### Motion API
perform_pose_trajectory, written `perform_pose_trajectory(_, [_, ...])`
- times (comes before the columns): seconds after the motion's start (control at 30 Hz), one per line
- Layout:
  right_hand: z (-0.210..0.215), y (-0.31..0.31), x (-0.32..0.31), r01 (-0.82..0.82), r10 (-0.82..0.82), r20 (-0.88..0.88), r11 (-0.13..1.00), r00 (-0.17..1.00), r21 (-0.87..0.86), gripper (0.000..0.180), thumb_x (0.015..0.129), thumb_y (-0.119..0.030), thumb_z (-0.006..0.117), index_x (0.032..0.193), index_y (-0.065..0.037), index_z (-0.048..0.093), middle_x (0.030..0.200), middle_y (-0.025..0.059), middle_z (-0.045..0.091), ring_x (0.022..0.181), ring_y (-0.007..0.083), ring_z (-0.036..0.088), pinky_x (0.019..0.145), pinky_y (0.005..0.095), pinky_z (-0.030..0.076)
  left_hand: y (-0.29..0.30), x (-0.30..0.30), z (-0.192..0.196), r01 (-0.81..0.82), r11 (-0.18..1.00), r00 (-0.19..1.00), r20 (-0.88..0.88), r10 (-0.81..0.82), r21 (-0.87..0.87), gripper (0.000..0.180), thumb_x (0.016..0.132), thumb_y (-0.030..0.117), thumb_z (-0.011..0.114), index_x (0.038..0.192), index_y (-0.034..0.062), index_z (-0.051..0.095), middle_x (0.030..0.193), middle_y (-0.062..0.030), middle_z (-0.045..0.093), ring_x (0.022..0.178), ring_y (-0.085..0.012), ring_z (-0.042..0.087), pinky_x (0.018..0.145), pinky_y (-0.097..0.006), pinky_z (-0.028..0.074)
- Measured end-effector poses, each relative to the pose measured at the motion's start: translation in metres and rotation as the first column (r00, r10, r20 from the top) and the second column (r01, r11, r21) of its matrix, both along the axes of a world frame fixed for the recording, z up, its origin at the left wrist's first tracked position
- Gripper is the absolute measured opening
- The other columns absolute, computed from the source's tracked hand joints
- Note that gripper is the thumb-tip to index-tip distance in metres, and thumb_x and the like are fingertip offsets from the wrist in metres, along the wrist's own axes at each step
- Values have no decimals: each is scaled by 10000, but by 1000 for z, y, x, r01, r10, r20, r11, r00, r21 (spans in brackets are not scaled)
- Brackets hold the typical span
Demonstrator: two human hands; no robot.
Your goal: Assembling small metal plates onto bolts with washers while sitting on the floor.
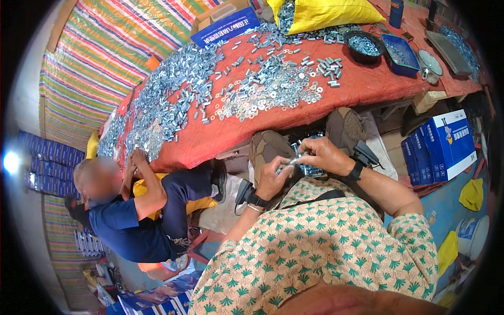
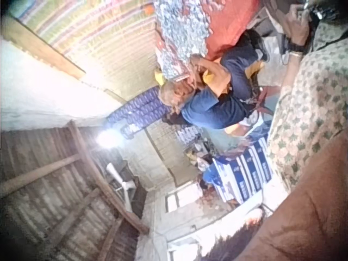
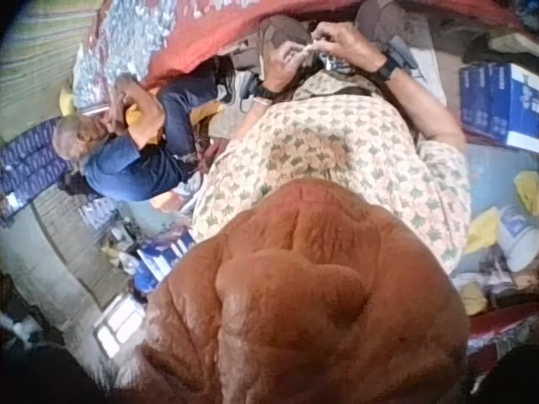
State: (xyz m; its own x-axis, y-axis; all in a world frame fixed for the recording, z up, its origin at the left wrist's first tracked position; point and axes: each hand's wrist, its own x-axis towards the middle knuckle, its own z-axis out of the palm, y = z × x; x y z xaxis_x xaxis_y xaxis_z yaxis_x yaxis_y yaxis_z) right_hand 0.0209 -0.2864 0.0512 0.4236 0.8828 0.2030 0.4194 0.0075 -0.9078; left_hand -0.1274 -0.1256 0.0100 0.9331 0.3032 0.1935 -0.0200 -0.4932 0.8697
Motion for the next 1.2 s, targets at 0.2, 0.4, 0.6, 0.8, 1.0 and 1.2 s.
perform_pose_trajectory(0.2, [6, -1, 14, -119, 107, 203, 992, 973, 50, 186, 751, -75, 694, 886, 6, 595, 802, 146, 594, 751, 307, 605, 648, 368, 463, 3, 8, 3, 73, 990, 996, -48, -80, -123, 117, 860, 101, 642, 910, 6, 595, 639, -36, 628, 549, -79, 576, 496, -233, 417])
perform_pose_trajectory(0.4, [8, 3, 30, -302, 279, 250, 951, 927, 60, 205, 747, -49, 681, 928, -13, 591, 855, 131, 560, 825, 328, 589, 706, 389, 464, 8, 13, -1, 55, 817, 954, -211, -213, -574, 103, 893, 113, 619, 921, 22, 583, 657, -12, 599, 503, -37, 464, 446, -171, 317])
perform_pose_trajectory(0.6, [4, 3, 41, -461, 422, 240, 877, 874, 136, 209, 753, -17, 658, 947, -27, 582, 889, 117, 564, 872, 321, 593, 756, 379, 476, 16, 23, -12, 114, 558, 885, -172, -433, -822, 94, 868, 104, 610, 910, 41, 554, 647, 34, 482, 483, -30, 402, 425, -184, 286])
perform_pose_trajectory(0.8, [-7, 6, 56, -518, 431, 329, 816, 840, 256, 196, 791, -1, 615, 976, -29, 558, 942, 129, 551, 893, 314, 579, 761, 394, 476, 15, 35, -14, 49, 585, 889, -232, -395, -810, 126, 869, 142, 598, 834, 58, 511, 648, 39, 459, 469, -37, 382, 421, -194, 283])
perform_pose_trajectory(1.0, [-5, -13, 65, -243, 141, 306, 914, 942, 326, 198, 849, -148, 638, 962, -1, 568, 901, 134, 554, 846, 292, 581, 735, 378, 471, 14, 52, -30, 87, 443, 893, -128, -432, -892, 81, 904, 102, 579, 930, 41, 533, 618, 13, 481, 381, -58, 368, 359, -191, 276])
perform_pose_trajectory(1.2, [21, -59, 134, 459, -264, -471, 809, 842, 367, 144, 851, -55, 643, 988, -41, 600, 863, 20, 636, 769, 113, 623, 687, 262, 515, 15, 64, -49, 152, 336, 881, -27, -473, -929, 169, 883, 162, 651, 897, 28, 548, 671, -25, 552, 394, -67, 391, 371, -196, 284])
